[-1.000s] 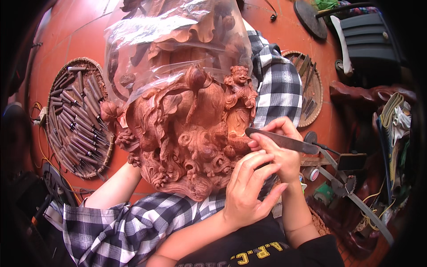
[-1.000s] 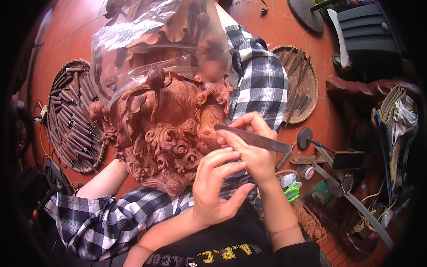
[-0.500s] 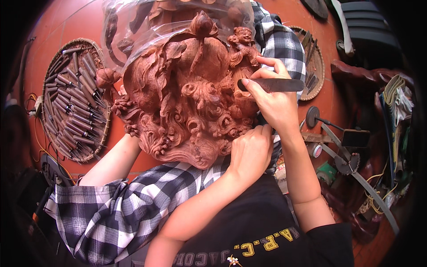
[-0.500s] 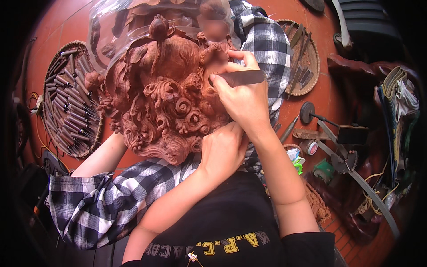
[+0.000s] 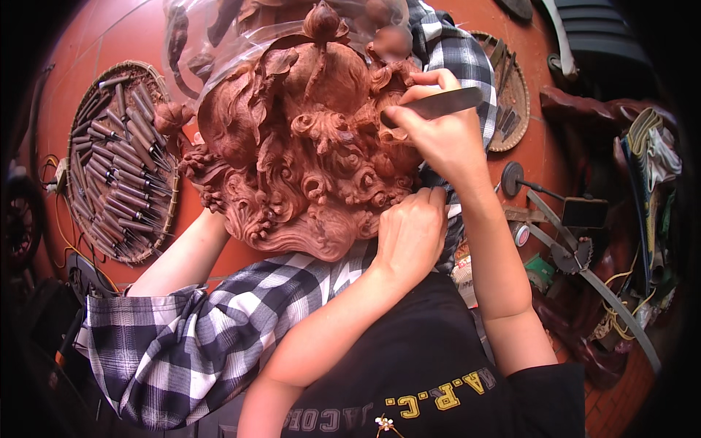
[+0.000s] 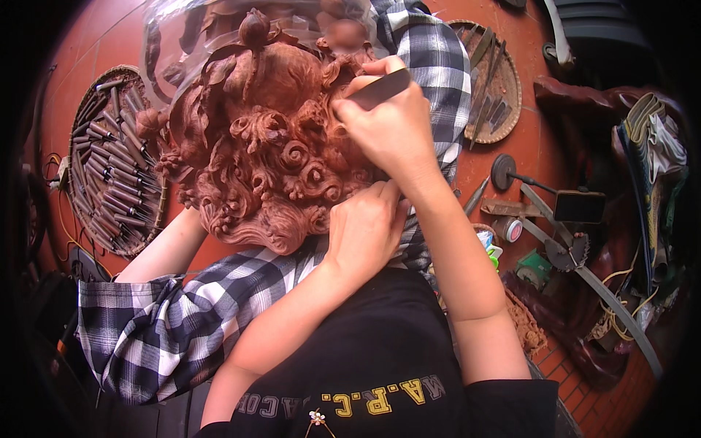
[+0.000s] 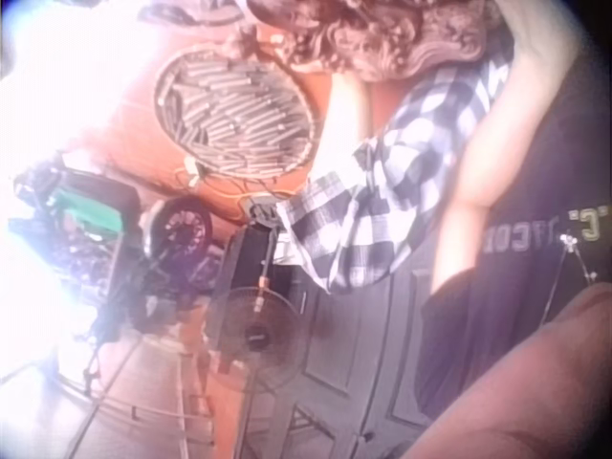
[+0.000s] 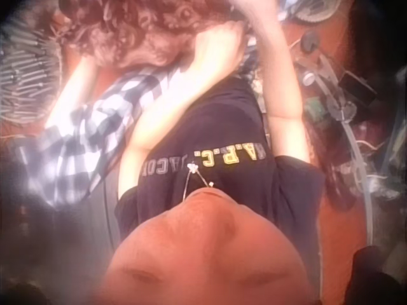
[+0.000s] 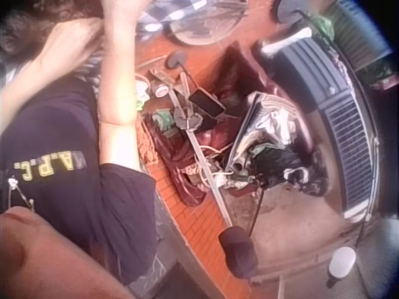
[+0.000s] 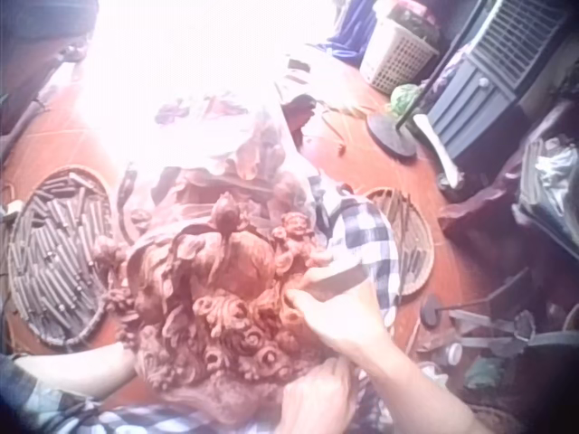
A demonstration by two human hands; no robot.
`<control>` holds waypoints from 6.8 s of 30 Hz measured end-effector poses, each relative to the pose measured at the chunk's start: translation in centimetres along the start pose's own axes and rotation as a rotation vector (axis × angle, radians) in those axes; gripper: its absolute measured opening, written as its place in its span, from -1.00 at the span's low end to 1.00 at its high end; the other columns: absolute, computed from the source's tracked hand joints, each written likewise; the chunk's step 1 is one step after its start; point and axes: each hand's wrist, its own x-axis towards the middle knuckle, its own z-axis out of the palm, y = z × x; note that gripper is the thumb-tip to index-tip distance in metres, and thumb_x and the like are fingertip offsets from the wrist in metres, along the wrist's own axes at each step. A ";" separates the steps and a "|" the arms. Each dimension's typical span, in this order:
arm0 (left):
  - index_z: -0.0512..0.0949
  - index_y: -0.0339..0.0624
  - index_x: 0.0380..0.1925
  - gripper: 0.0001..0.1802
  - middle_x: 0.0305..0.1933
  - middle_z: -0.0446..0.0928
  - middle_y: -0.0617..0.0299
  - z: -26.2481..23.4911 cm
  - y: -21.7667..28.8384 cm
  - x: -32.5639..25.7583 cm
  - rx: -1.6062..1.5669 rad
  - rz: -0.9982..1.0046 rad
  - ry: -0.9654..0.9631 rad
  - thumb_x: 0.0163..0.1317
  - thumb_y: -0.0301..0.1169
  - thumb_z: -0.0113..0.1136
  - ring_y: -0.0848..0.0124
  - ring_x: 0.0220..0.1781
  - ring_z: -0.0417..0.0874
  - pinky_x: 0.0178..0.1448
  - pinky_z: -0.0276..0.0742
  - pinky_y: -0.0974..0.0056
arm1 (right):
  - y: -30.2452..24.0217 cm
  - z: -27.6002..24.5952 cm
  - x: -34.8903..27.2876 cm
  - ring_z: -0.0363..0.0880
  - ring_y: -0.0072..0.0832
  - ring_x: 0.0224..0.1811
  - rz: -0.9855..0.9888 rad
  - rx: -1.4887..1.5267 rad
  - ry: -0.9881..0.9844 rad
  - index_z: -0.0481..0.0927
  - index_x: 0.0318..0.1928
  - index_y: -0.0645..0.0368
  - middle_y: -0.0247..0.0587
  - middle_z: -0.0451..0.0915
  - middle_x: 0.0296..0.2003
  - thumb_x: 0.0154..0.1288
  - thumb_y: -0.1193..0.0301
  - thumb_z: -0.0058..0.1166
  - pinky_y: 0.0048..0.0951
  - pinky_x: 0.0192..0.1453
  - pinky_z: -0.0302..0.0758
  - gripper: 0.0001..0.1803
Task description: The person carves a reddish-brown wooden sculpture using a chisel and mallet. They repeatedly strike the chisel to shape the wood, occasionally switching tools from a nearby tray.
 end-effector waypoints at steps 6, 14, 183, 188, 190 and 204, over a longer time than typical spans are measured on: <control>0.58 -0.23 -0.24 -0.86 -0.30 0.65 0.02 0.0 -0.1 0.0 0.009 -0.053 -0.035 0.23 -0.46 0.29 0.02 -0.27 0.71 -0.22 0.62 -0.01 | -0.1 -0.7 1.3 0.77 -0.25 -0.26 0.201 0.201 -0.140 0.58 -0.27 0.26 -0.21 0.75 -0.38 -0.01 0.41 0.42 -0.29 -0.08 0.65 -0.68; 0.59 -0.22 -0.21 -0.85 -0.28 0.67 0.03 0.0 -0.2 0.1 0.022 -0.055 -0.050 0.26 -0.43 0.27 0.03 -0.25 0.73 -0.22 0.62 0.01 | 0.6 -1.0 1.3 0.76 -0.26 -0.22 0.123 0.190 -0.165 0.61 -0.23 0.28 -0.18 0.73 -0.32 -0.01 0.36 0.48 -0.33 -0.08 0.63 -0.62; 0.65 -0.31 -0.03 -0.78 -0.29 0.74 0.19 -3.4 0.6 0.5 -0.592 -0.430 -0.262 0.40 -0.44 0.24 0.57 -0.34 0.67 -0.18 0.61 0.37 | 5.1 -9.9 -1.9 0.57 -0.56 -0.61 -0.010 1.891 -0.259 0.50 0.06 0.27 -0.14 0.38 -0.26 0.63 0.05 -0.14 -0.66 -0.55 0.52 -0.52; 0.64 -0.32 -0.03 -0.79 -0.30 0.72 0.19 -2.8 0.2 0.0 -0.586 -0.389 -0.187 0.40 -0.46 0.23 0.58 -0.38 0.65 -0.22 0.58 0.36 | 1.8 -9.1 -1.5 0.53 -0.59 -0.62 0.043 1.583 -0.289 0.34 -0.21 0.18 -0.19 0.37 -0.29 0.40 0.47 0.28 -0.67 -0.56 0.52 -0.71; 0.64 -0.32 -0.05 -0.79 -0.26 0.71 0.12 -3.2 0.6 0.0 -0.506 -0.318 -0.147 0.37 -0.46 0.25 0.46 -0.37 0.70 -0.24 0.60 0.30 | 0.9 -8.8 -1.1 0.54 -0.56 -0.59 0.144 1.452 -0.275 0.42 0.07 0.31 -0.17 0.42 -0.29 0.51 0.44 0.08 -0.65 -0.50 0.56 -0.74; 0.03 -0.16 0.58 -0.04 0.67 -0.14 -0.26 -1.6 2.4 0.4 -0.431 0.161 0.162 0.31 -0.20 0.33 -0.23 0.70 -0.19 0.68 -0.29 -0.20 | 1.7 -5.3 3.7 0.69 -0.36 0.12 -0.211 0.310 -0.401 0.72 -0.22 0.31 -0.23 0.76 -0.27 0.18 0.57 0.37 -0.32 0.30 0.51 -0.85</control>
